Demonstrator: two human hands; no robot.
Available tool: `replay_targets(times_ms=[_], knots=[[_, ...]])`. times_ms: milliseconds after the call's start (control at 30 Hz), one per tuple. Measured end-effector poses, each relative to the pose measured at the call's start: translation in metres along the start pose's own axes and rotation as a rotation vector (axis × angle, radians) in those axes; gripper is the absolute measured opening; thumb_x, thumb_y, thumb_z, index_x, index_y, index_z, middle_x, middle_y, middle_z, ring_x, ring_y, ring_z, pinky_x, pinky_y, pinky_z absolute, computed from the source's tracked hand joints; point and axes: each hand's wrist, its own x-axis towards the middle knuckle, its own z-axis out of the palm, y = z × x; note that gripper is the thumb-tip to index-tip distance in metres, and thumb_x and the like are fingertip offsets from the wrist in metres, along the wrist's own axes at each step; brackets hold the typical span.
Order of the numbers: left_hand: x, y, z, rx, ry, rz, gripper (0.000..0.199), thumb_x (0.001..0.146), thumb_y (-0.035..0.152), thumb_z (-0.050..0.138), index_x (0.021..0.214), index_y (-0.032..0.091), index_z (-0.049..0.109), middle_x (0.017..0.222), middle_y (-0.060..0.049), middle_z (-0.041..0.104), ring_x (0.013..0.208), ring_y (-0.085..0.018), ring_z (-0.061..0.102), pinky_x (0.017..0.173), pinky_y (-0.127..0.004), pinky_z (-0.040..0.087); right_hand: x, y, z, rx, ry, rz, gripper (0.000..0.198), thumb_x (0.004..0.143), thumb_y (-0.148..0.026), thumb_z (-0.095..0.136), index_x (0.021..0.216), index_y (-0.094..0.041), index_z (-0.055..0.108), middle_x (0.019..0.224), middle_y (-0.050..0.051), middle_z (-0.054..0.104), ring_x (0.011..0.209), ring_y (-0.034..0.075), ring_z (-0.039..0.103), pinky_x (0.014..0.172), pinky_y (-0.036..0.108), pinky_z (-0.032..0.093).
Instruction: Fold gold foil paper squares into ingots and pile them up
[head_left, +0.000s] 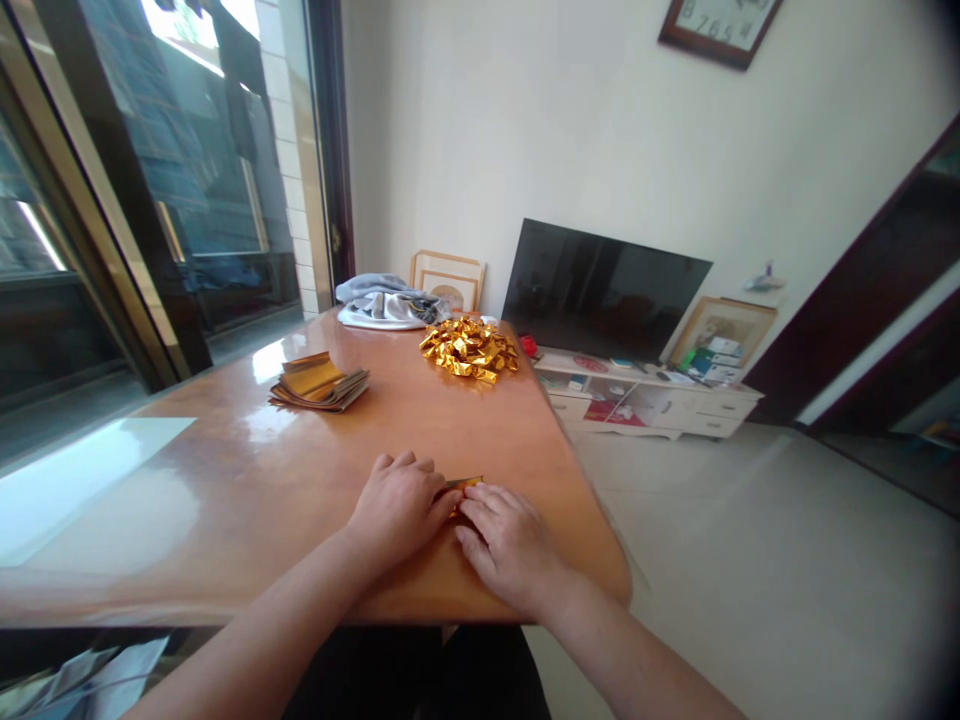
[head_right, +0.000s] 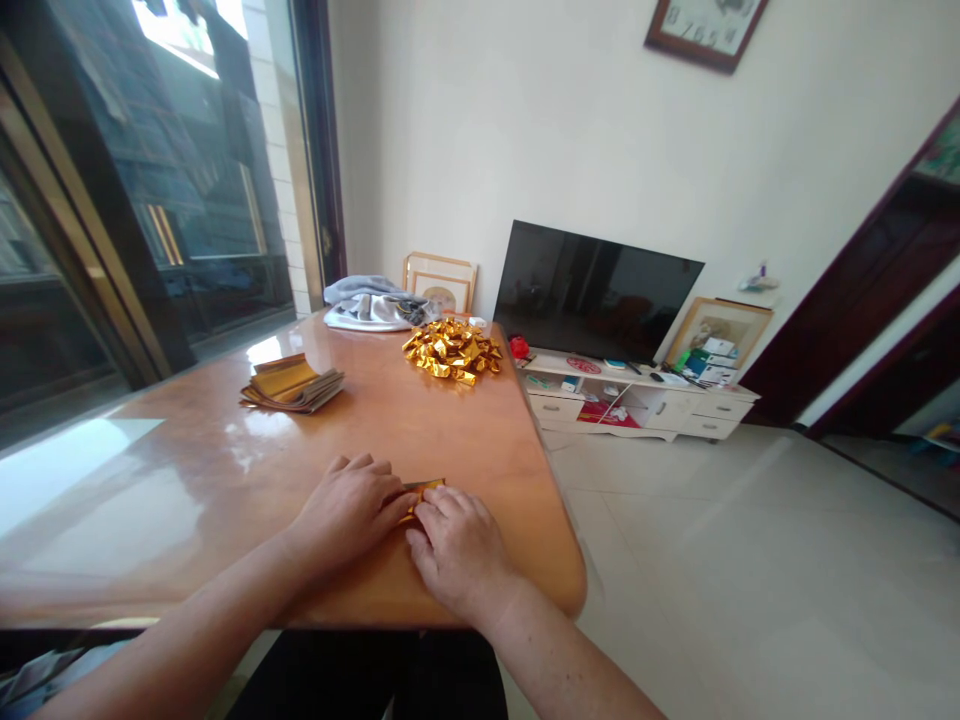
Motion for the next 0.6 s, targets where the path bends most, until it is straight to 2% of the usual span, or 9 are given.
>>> replay_targets(times_ms=[133,200,367,600], knots=[[-0.002,-0.006,0.002,0.059,0.012,-0.008,0.016,0.089,0.033,0.056,0.090,0.024,0.070,0.091,-0.009,0.071,0.091,-0.029,0.057,0.084,-0.041,0.031,-0.001,0.002,0.003,-0.016,-0.038,0.040,0.031,0.095,-0.031,0.058,0.123,-0.021,0.066,0.129,0.010,0.066,0.118,0.026,0.060,0.106,0.041,0.045],[-0.003,-0.008,0.002,0.082,0.007,-0.017,0.017,0.085,0.026,0.057,0.099,0.024,0.066,0.093,-0.009,0.071,0.092,-0.029,0.058,0.083,-0.040,0.031,-0.002,0.002,0.002,-0.023,-0.050,0.050,0.031,0.094,-0.032,0.059,0.122,-0.020,0.066,0.131,0.011,0.065,0.119,0.026,0.059,0.106,0.041,0.045],[-0.005,-0.010,0.002,0.126,-0.007,-0.029,0.013,0.080,0.019,0.055,0.091,0.024,0.061,0.087,-0.007,0.068,0.086,-0.027,0.057,0.078,-0.038,0.030,-0.002,0.001,0.001,-0.042,-0.075,0.049,0.031,0.095,-0.034,0.058,0.122,-0.021,0.066,0.133,0.011,0.063,0.121,0.027,0.057,0.108,0.042,0.042],[-0.006,-0.014,0.005,0.103,-0.016,-0.009,0.010,0.084,0.023,0.056,0.089,0.024,0.064,0.090,-0.007,0.068,0.088,-0.026,0.057,0.081,-0.038,0.032,-0.001,-0.002,-0.001,-0.104,-0.116,0.099,0.034,0.096,-0.041,0.056,0.125,-0.024,0.063,0.141,0.012,0.058,0.132,0.030,0.049,0.109,0.048,0.036]])
